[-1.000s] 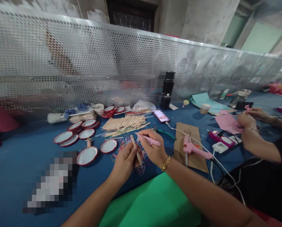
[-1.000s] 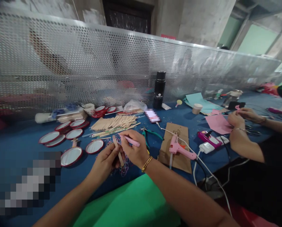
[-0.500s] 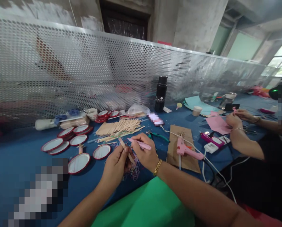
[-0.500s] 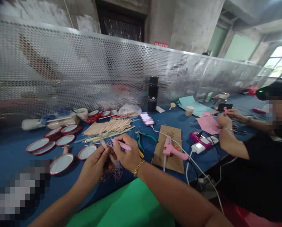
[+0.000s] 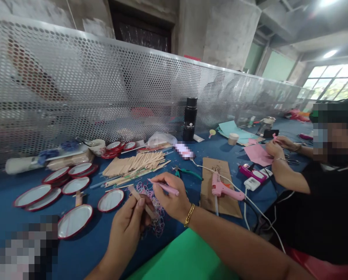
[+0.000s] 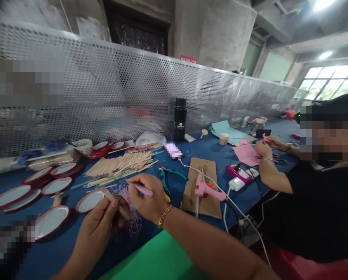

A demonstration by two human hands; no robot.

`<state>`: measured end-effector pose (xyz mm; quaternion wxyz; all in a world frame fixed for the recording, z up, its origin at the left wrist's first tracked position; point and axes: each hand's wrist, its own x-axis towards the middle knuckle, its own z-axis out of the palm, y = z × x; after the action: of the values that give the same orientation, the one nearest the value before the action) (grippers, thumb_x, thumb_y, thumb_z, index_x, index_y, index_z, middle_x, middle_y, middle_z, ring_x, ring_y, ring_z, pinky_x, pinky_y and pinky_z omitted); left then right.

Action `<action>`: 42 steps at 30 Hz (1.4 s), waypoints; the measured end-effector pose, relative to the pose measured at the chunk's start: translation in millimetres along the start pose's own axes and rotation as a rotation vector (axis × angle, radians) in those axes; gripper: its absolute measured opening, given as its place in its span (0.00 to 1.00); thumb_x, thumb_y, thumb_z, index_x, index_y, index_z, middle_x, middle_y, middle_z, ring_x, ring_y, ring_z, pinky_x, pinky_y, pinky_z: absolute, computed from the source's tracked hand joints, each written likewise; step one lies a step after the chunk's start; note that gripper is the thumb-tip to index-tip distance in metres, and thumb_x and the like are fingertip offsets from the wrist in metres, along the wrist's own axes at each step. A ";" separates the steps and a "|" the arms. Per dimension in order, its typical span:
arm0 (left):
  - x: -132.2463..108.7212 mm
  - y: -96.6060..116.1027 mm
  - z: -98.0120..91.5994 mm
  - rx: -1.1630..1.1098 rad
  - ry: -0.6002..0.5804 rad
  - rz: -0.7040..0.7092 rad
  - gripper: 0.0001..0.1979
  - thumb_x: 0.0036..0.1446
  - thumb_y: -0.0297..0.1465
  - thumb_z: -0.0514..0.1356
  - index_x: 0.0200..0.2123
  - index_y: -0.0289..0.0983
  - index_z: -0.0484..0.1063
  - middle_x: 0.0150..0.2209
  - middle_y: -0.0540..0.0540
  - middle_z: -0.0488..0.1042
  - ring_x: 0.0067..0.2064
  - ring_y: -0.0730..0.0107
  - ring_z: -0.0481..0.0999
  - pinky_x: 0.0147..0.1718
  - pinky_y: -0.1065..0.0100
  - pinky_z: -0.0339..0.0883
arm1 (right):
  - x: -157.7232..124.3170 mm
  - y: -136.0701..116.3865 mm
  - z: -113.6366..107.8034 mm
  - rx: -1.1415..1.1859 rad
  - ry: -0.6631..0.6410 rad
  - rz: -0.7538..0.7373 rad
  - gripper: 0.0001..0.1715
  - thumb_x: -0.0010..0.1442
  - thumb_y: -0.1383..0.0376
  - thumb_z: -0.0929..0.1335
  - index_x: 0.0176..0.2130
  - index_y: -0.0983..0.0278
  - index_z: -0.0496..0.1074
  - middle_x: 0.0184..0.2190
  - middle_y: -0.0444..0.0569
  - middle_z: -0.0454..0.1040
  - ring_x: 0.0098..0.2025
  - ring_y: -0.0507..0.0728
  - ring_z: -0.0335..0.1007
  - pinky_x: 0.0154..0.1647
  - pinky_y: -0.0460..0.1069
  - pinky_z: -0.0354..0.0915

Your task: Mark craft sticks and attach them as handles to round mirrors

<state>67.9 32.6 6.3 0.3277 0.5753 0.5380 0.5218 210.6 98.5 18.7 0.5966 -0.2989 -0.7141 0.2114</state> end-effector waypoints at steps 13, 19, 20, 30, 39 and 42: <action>-4.2 -4.3 3.8 0.033 0.072 0.049 0.20 0.64 0.49 0.55 0.28 0.41 0.68 0.19 0.53 0.70 0.19 0.70 0.67 0.17 0.71 0.61 | -2.0 -1.8 -1.4 -0.006 0.012 -0.044 0.06 0.63 0.66 0.66 0.36 0.62 0.74 0.29 0.46 0.79 0.29 0.53 0.73 0.34 0.48 0.67; -1.1 -0.9 3.5 -0.017 0.062 0.005 0.21 0.62 0.51 0.56 0.27 0.41 0.66 0.17 0.54 0.69 0.18 0.71 0.65 0.16 0.72 0.58 | -3.0 -4.1 -1.1 0.001 0.001 -0.043 0.06 0.61 0.67 0.66 0.37 0.63 0.74 0.31 0.48 0.80 0.32 0.55 0.76 0.35 0.49 0.68; -1.2 -0.8 3.5 -0.021 0.054 -0.003 0.21 0.62 0.51 0.56 0.28 0.41 0.67 0.17 0.54 0.69 0.18 0.71 0.65 0.16 0.72 0.58 | -3.2 -4.6 -1.1 -0.003 -0.001 -0.037 0.06 0.61 0.67 0.66 0.37 0.63 0.74 0.31 0.49 0.80 0.32 0.55 0.76 0.35 0.49 0.69; -1.2 -0.4 4.8 -0.047 0.032 -0.074 0.22 0.59 0.54 0.57 0.31 0.40 0.67 0.17 0.54 0.70 0.18 0.71 0.65 0.16 0.72 0.58 | -5.1 -4.2 -1.1 0.001 -0.013 -0.011 0.05 0.62 0.65 0.66 0.38 0.63 0.73 0.31 0.48 0.79 0.32 0.55 0.76 0.35 0.49 0.69; -0.5 -3.4 2.9 -0.039 0.024 -0.051 0.19 0.62 0.50 0.57 0.31 0.41 0.67 0.18 0.53 0.71 0.18 0.70 0.66 0.17 0.71 0.59 | -4.5 -5.2 -1.4 -0.001 -0.005 0.012 0.04 0.62 0.65 0.67 0.35 0.62 0.73 0.29 0.46 0.77 0.29 0.54 0.73 0.32 0.48 0.67; -0.6 -4.4 2.3 -0.043 0.019 -0.044 0.19 0.62 0.50 0.57 0.30 0.41 0.66 0.18 0.53 0.71 0.18 0.71 0.66 0.16 0.72 0.59 | -5.7 -4.0 -1.4 0.005 -0.009 0.011 0.04 0.62 0.65 0.67 0.36 0.61 0.73 0.29 0.46 0.77 0.30 0.54 0.73 0.33 0.48 0.67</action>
<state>68.9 33.4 1.5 0.3463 0.5511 0.5423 0.5313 211.9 91.7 17.5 0.5932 -0.3002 -0.7146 0.2177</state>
